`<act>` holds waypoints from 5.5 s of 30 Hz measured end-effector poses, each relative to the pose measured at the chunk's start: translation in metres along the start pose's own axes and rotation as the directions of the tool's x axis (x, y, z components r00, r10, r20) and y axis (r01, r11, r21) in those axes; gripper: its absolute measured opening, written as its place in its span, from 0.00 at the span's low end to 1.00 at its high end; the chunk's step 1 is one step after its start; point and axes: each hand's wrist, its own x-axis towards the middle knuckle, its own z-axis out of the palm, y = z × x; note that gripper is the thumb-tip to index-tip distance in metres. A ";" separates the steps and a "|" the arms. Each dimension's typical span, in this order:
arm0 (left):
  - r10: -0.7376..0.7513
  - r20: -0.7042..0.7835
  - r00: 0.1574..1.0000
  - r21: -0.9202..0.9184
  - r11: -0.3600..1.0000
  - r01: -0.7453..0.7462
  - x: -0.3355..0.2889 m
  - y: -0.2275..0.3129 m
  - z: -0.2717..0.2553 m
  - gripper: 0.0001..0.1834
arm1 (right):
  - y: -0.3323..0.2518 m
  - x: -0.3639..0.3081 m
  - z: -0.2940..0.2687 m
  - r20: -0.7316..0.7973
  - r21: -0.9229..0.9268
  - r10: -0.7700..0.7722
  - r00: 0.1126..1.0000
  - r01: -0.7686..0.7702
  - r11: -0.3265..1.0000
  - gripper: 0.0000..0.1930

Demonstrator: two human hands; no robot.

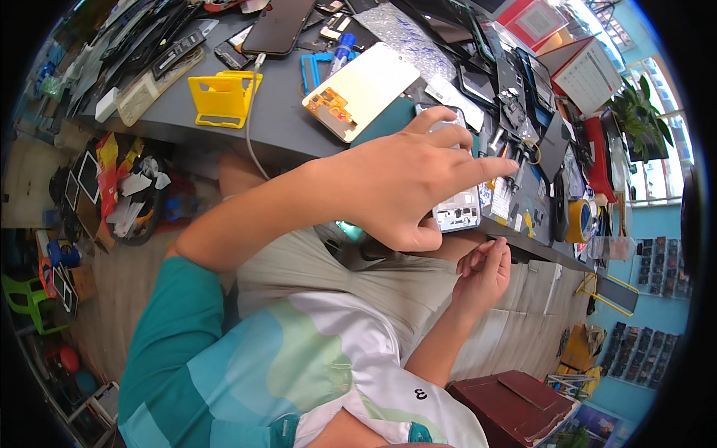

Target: The person disassembles a smartphone, removes the back cover, and manipulates internal components. They apply adhesive to the frame and reposition small parts. The person then reassembles the device by aligning the back cover and pressing it into place.

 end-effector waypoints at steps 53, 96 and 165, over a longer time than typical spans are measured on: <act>-0.787 -0.253 0.562 -0.679 0.559 0.476 -0.035 -0.067 -0.101 0.24 | -0.038 0.006 -0.024 0.204 0.049 -0.169 0.964 0.163 0.985 0.06; -0.355 -0.161 0.921 -0.619 0.763 0.185 -0.013 0.015 -0.015 0.40 | -0.073 0.005 0.043 0.372 0.577 -0.576 0.728 0.305 0.758 0.68; -0.121 0.146 0.982 -0.715 0.673 0.189 0.070 -0.086 -0.076 0.70 | -0.102 0.044 0.032 0.304 0.215 -0.329 0.894 0.272 0.938 0.55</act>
